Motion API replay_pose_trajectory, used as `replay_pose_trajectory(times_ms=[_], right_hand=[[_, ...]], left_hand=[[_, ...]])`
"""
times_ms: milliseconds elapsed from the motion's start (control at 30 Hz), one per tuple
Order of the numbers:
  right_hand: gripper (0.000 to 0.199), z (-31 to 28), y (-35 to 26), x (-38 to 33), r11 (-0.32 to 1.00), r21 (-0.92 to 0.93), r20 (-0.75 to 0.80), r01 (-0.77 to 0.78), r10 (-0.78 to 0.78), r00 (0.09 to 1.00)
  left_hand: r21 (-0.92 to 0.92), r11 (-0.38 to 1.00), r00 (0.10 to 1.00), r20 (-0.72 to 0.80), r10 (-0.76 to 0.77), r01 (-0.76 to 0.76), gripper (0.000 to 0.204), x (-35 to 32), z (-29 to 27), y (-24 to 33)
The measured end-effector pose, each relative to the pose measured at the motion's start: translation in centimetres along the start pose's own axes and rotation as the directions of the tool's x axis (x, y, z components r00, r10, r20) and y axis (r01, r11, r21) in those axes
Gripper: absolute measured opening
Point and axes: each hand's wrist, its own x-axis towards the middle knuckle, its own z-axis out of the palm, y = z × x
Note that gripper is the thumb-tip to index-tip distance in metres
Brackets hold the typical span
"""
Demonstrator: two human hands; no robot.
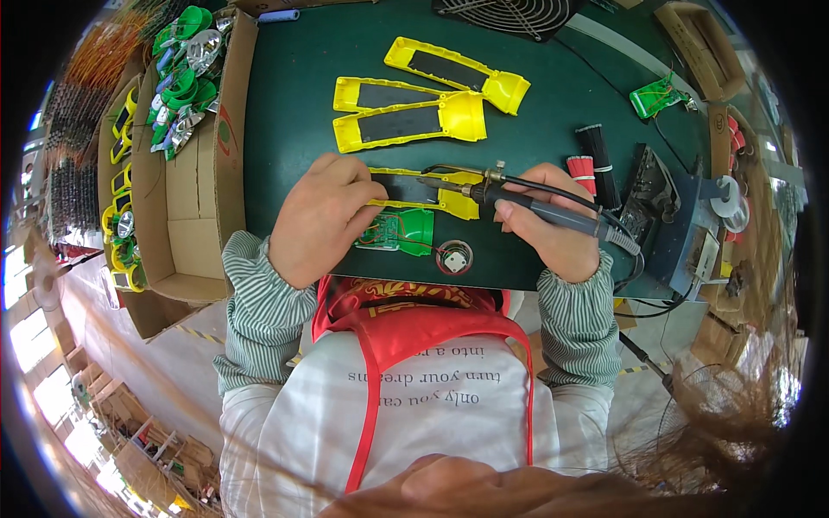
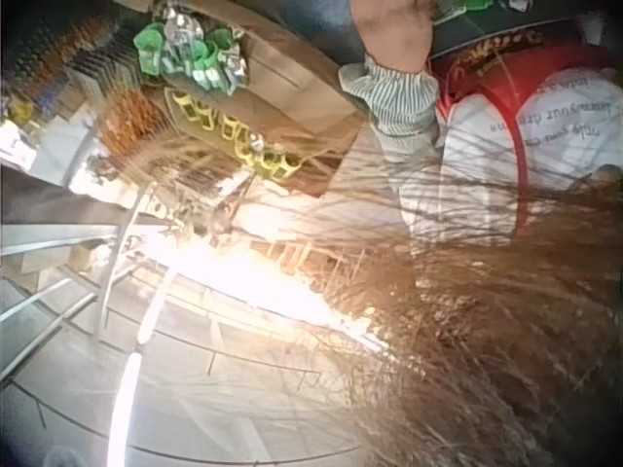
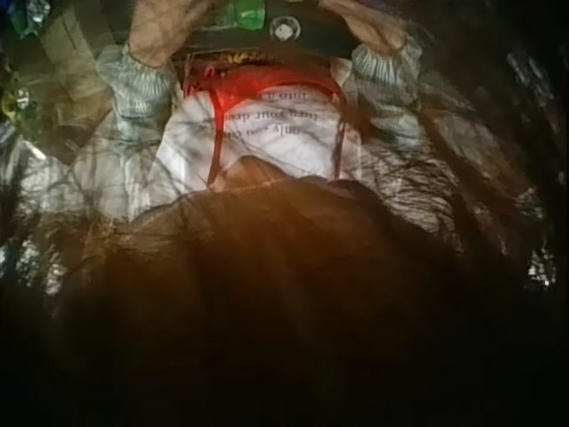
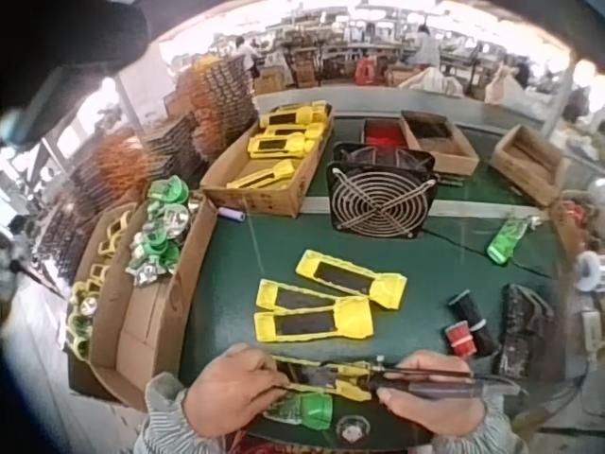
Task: Assembling electronic flashlights by soldering components to a circuit board and fitting them into plastic casings.
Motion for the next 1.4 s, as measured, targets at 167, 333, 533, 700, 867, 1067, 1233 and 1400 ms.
replay_pose_trajectory(times_ms=[167, 333, 533, 700, 867, 1067, 1233, 1400], right_hand=[[0.019, -0.6, 0.3, -0.1, 0.999, 0.033, -0.008, 0.027, -0.027, 1.000], [0.020, -1.1, 0.1, -0.3, 1.000, 0.014, 0.002, 0.013, -0.013, 1.000], [0.019, -2.3, -0.4, -0.7, 0.995, 0.042, -0.008, -0.094, 0.094, 0.996], [0.019, -2.9, -0.6, -0.5, 0.995, 0.047, 0.011, -0.093, 0.092, 0.996], [0.019, -3.6, -0.5, 0.6, 0.991, 0.039, 0.088, -0.128, 0.124, 0.988], [0.018, -3.4, -1.2, 2.5, 0.973, -0.068, 0.193, -0.220, 0.229, 0.954], [0.019, -3.6, -0.3, 3.8, 0.990, -0.096, 0.243, -0.102, 0.123, 0.962], [0.018, -3.6, -0.7, 4.3, 0.967, -0.111, 0.256, -0.229, 0.251, 0.934]], left_hand=[[-0.100, 0.988, 0.992, 0.045, 0.120, -0.115, 0.022, 0.5, 2.1, -0.3], [-0.135, 0.984, 0.992, -0.062, 0.109, -0.116, 0.017, 0.6, 3.8, -0.6], [-0.177, 0.979, 0.978, -0.200, 0.066, -0.102, 0.014, 1.2, 5.4, 0.9], [-0.168, 0.979, 0.972, -0.183, -0.149, 0.118, 0.012, 1.5, 5.6, 1.5], [-0.104, 0.988, 0.973, -0.186, -0.136, 0.118, 0.009, 2.0, 5.7, 1.6], [-0.008, 0.988, 0.986, -0.058, -0.156, 0.156, 0.009, 2.8, 5.4, 1.1], [0.062, 0.990, 0.990, 0.055, -0.130, 0.127, 0.011, 3.4, 5.0, 0.8], [0.091, 0.989, 0.983, 0.133, -0.125, 0.113, 0.011, 3.9, 4.6, 0.9]])
